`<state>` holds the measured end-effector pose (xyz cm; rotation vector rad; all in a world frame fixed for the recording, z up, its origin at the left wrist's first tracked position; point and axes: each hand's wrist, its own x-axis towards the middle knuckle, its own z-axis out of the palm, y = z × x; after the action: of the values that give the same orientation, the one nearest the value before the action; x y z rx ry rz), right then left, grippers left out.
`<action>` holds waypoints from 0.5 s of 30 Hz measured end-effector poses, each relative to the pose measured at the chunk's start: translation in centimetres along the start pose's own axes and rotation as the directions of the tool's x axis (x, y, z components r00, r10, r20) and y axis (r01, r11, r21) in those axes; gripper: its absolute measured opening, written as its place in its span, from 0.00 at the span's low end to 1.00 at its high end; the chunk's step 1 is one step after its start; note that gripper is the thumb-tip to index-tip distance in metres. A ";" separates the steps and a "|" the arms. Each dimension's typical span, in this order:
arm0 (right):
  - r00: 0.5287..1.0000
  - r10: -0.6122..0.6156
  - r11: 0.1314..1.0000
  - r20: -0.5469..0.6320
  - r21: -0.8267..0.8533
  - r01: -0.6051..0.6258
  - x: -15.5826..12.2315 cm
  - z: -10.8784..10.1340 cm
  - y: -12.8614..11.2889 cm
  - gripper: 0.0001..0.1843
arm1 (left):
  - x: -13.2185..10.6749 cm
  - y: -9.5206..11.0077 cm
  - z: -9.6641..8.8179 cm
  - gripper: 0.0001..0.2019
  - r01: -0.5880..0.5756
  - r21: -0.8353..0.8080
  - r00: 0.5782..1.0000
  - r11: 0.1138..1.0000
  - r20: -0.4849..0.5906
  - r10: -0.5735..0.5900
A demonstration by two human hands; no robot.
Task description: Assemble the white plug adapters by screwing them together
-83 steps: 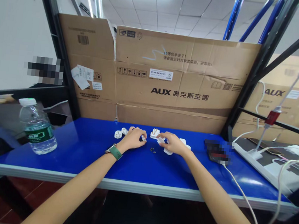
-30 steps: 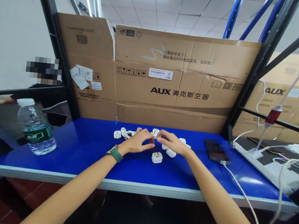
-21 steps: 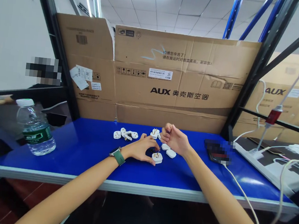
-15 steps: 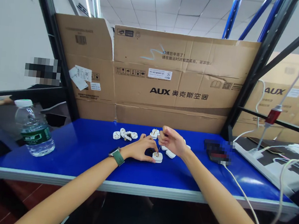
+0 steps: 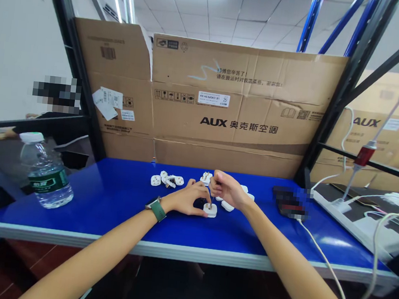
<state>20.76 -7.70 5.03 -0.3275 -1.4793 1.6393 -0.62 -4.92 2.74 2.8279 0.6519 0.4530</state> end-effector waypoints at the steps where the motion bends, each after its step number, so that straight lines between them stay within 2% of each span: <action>1: 1.000 -0.009 1.000 -0.003 -0.012 0.008 0.0 0.1 0.0 0.23 | 0.0 0.0 0.0 0.21 0.001 -0.002 1.000 1.000 0.002 -0.001; 6: 0.999 -0.036 0.998 -0.018 -0.046 0.036 0.3 0.2 0.7 0.23 | 0.0 -0.1 0.3 0.23 0.001 0.010 1.000 1.000 -0.001 -0.001; 9: 0.999 -0.052 0.993 0.014 -0.109 0.053 0.4 -0.4 1.4 0.22 | 0.1 0.0 0.4 0.24 0.014 0.022 1.000 1.000 -0.014 -0.013; 12: 0.996 -0.083 0.969 0.031 -0.231 0.088 0.5 -0.9 1.7 0.21 | 0.3 0.1 0.4 0.23 0.008 0.042 1.000 0.999 -0.025 -0.007; 15: 0.985 -0.171 0.891 -0.008 -0.429 0.151 0.4 -1.0 1.2 0.20 | 0.3 0.2 0.3 0.23 -0.026 0.048 1.000 0.999 -0.015 0.026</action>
<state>20.72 -6.60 3.84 -0.4657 -1.7770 1.1583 -0.19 -4.98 2.58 2.8839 0.6381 0.4703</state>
